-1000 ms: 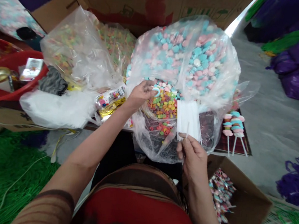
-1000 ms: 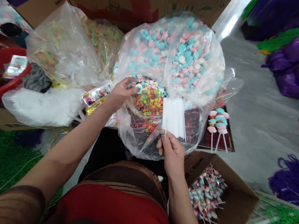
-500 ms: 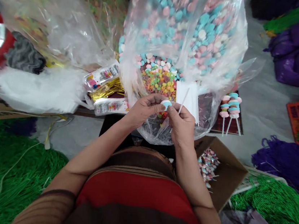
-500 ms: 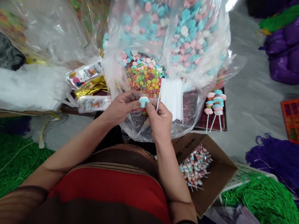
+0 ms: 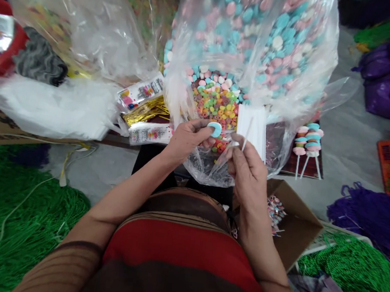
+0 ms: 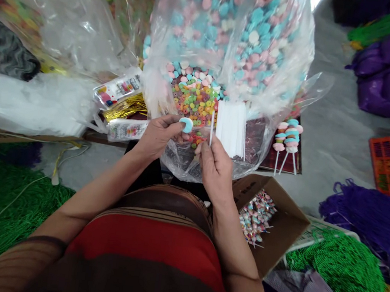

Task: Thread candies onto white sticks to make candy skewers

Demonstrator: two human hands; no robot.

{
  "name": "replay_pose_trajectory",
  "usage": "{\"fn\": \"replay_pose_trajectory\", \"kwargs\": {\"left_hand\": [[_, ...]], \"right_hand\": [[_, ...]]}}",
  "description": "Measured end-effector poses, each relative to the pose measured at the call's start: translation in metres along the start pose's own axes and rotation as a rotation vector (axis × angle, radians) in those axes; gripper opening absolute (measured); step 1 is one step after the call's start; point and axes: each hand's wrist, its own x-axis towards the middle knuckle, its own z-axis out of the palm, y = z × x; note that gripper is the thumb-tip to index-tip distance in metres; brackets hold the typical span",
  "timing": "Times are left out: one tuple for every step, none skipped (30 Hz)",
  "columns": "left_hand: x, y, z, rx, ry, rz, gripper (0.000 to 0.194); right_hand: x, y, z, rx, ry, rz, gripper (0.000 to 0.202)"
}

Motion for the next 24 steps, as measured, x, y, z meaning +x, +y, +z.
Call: {"fn": "replay_pose_trajectory", "kwargs": {"left_hand": [[0.001, 0.000, -0.001, -0.029, -0.002, -0.014, 0.026], [0.002, -0.001, -0.002, -0.059, -0.012, -0.025, 0.028], [0.002, -0.002, -0.002, -0.085, -0.030, -0.034, 0.031], [0.002, -0.003, -0.003, -0.103, -0.051, -0.039, 0.034], [0.002, -0.004, -0.004, -0.115, -0.071, -0.043, 0.038], [0.002, -0.004, -0.004, -0.123, -0.088, -0.042, 0.041], [0.002, -0.005, -0.005, -0.127, -0.099, -0.038, 0.043], [0.002, -0.006, -0.005, -0.126, -0.104, -0.030, 0.045], [0.002, -0.007, -0.005, -0.117, -0.105, -0.021, 0.046], [0.002, -0.008, -0.006, -0.102, -0.105, -0.010, 0.046], [0.002, -0.008, -0.006, -0.082, -0.103, 0.002, 0.045], [0.002, -0.009, -0.006, -0.060, -0.101, 0.014, 0.044], [0.003, -0.010, -0.006, -0.039, -0.099, 0.026, 0.044], [0.002, -0.010, -0.006, -0.019, -0.097, 0.040, 0.044], [0.002, -0.010, -0.006, 0.002, -0.096, 0.059, 0.044], [0.001, -0.010, -0.006, 0.029, -0.094, 0.084, 0.045], [0.000, -0.010, -0.007, 0.064, -0.090, 0.119, 0.045], [-0.001, -0.009, -0.007, 0.109, -0.085, 0.163, 0.044], [-0.002, -0.007, -0.008, 0.164, -0.080, 0.213, 0.041], [-0.004, -0.006, -0.009, 0.230, -0.079, 0.264, 0.038], [-0.005, -0.004, -0.010, 0.304, -0.084, 0.311, 0.034], [-0.007, -0.002, -0.011, 0.380, -0.092, 0.348, 0.030], [-0.008, -0.001, -0.012, 0.447, -0.104, 0.373, 0.026], [-0.010, -0.001, -0.012, 0.495, -0.119, 0.386, 0.023]], "right_hand": [[-0.005, 0.000, -0.002, -0.007, -0.016, 0.003, 0.041], [-0.010, 0.000, -0.003, -0.030, -0.052, 0.012, 0.041], [-0.014, 0.000, -0.004, -0.059, -0.091, 0.023, 0.041], [-0.016, 0.001, -0.005, -0.097, -0.125, 0.029, 0.040], [-0.018, 0.002, -0.005, -0.139, -0.147, 0.020, 0.039], [-0.018, 0.003, -0.005, -0.182, -0.155, -0.004, 0.037], [-0.018, 0.004, -0.005, -0.221, -0.152, -0.038, 0.035], [-0.017, 0.005, -0.004, -0.254, -0.145, -0.075, 0.033], [-0.016, 0.005, -0.004, -0.281, -0.137, -0.107, 0.032], [-0.015, 0.006, -0.004, -0.302, -0.131, -0.128, 0.032], [-0.014, 0.006, -0.003, -0.319, -0.126, -0.141, 0.031], [-0.013, 0.006, -0.003, -0.331, -0.117, -0.147, 0.031], [-0.013, 0.006, -0.003, -0.339, -0.109, -0.147, 0.030], [-0.012, 0.005, -0.003, -0.345, -0.102, -0.144, 0.029], [-0.012, 0.005, -0.004, -0.349, -0.096, -0.141, 0.028], [-0.012, 0.004, -0.004, -0.354, -0.092, -0.139, 0.028], [-0.012, 0.003, -0.006, -0.364, -0.094, -0.140, 0.027], [-0.012, 0.001, -0.007, -0.380, -0.103, -0.143, 0.027], [-0.011, 0.000, -0.010, -0.399, -0.119, -0.147, 0.027], [-0.010, -0.002, -0.012, -0.414, -0.138, -0.147, 0.027], [-0.010, -0.004, -0.015, -0.422, -0.162, -0.141, 0.028], [-0.010, -0.005, -0.017, -0.419, -0.184, -0.125, 0.028], [-0.009, -0.006, -0.019, -0.404, -0.199, -0.103, 0.028], [-0.009, -0.006, -0.019, -0.377, -0.202, -0.079, 0.028]]}}
